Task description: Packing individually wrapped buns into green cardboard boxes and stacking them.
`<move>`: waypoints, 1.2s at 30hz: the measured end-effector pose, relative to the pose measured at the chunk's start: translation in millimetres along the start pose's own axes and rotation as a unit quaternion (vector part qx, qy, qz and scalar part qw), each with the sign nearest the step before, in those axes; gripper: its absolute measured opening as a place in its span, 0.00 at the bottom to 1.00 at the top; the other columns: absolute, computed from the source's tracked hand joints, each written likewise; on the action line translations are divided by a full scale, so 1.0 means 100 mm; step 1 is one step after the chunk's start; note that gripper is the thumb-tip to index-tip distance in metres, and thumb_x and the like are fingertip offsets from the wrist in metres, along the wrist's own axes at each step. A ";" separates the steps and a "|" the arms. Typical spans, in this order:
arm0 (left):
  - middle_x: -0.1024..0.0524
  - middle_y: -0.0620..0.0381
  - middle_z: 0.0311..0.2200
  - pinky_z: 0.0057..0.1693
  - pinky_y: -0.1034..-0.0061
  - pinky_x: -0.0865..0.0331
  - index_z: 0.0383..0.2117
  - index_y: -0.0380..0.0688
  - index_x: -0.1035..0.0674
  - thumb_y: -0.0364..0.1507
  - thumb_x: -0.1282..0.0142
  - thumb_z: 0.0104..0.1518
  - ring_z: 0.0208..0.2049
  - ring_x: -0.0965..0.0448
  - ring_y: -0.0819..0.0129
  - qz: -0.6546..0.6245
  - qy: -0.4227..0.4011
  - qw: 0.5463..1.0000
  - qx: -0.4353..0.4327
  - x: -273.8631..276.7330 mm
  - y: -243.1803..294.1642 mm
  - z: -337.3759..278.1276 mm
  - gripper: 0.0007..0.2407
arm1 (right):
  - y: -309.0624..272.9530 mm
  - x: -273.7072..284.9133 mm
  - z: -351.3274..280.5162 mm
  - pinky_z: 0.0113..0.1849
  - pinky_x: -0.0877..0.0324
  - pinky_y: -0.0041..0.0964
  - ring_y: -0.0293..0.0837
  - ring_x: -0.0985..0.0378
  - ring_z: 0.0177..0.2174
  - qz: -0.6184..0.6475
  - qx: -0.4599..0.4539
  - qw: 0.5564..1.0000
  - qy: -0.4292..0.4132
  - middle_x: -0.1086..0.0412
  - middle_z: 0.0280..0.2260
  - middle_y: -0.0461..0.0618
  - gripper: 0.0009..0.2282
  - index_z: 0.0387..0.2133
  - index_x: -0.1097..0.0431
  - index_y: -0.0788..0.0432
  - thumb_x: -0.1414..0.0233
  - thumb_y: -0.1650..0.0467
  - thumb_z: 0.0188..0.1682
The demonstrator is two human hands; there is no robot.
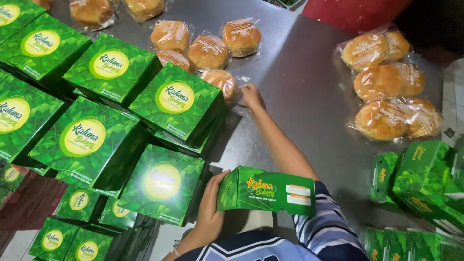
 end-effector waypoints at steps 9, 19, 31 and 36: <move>0.34 0.40 0.62 0.72 0.65 0.53 0.64 0.32 0.36 0.13 0.64 0.40 0.68 0.39 0.50 -0.029 0.015 0.999 -0.024 -0.35 -0.50 -0.13 0.34 | -1.57 2.04 -1.63 0.38 0.32 0.41 0.43 0.29 0.34 -0.123 0.360 0.906 0.188 0.32 0.32 0.53 0.04 0.34 0.37 0.62 0.52 0.73 0.57; 0.30 0.46 0.53 0.64 0.70 0.41 0.65 0.35 0.36 0.25 0.61 0.65 0.55 0.31 0.60 -0.133 0.090 0.985 0.060 -0.36 -1.43 0.13 0.20 | -2.53 3.55 -4.50 0.45 0.28 0.38 0.40 0.24 0.43 0.079 0.379 0.860 0.333 0.28 0.40 0.46 0.03 0.39 0.41 0.56 0.53 0.73 0.61; 0.30 0.48 0.57 0.65 0.72 0.40 0.65 0.35 0.36 0.29 0.61 0.68 0.59 0.31 0.62 -0.225 -0.002 0.974 0.037 -0.43 -1.50 0.26 0.20 | -0.92 2.18 -5.61 0.49 0.32 0.40 0.45 0.26 0.42 -0.172 0.178 0.908 0.339 0.30 0.38 0.51 0.06 0.39 0.34 0.59 0.57 0.71 0.64; 0.41 0.46 0.68 0.72 0.71 0.53 0.68 0.32 0.42 0.26 0.62 0.66 0.70 0.44 0.60 -0.183 -0.020 0.983 -0.009 -0.48 -1.63 0.21 0.23 | -0.50 1.29 -5.47 0.49 0.29 0.43 0.58 0.26 0.50 -0.196 0.151 0.927 0.282 0.35 0.54 0.64 0.16 0.54 0.38 0.64 0.50 0.72 0.53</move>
Point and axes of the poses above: each hand's wrist, its own z-axis towards the middle knuckle, its own x-axis out of the back of the hand, y = z × x, the point moved 6 cm from there along z, towards the middle knuckle
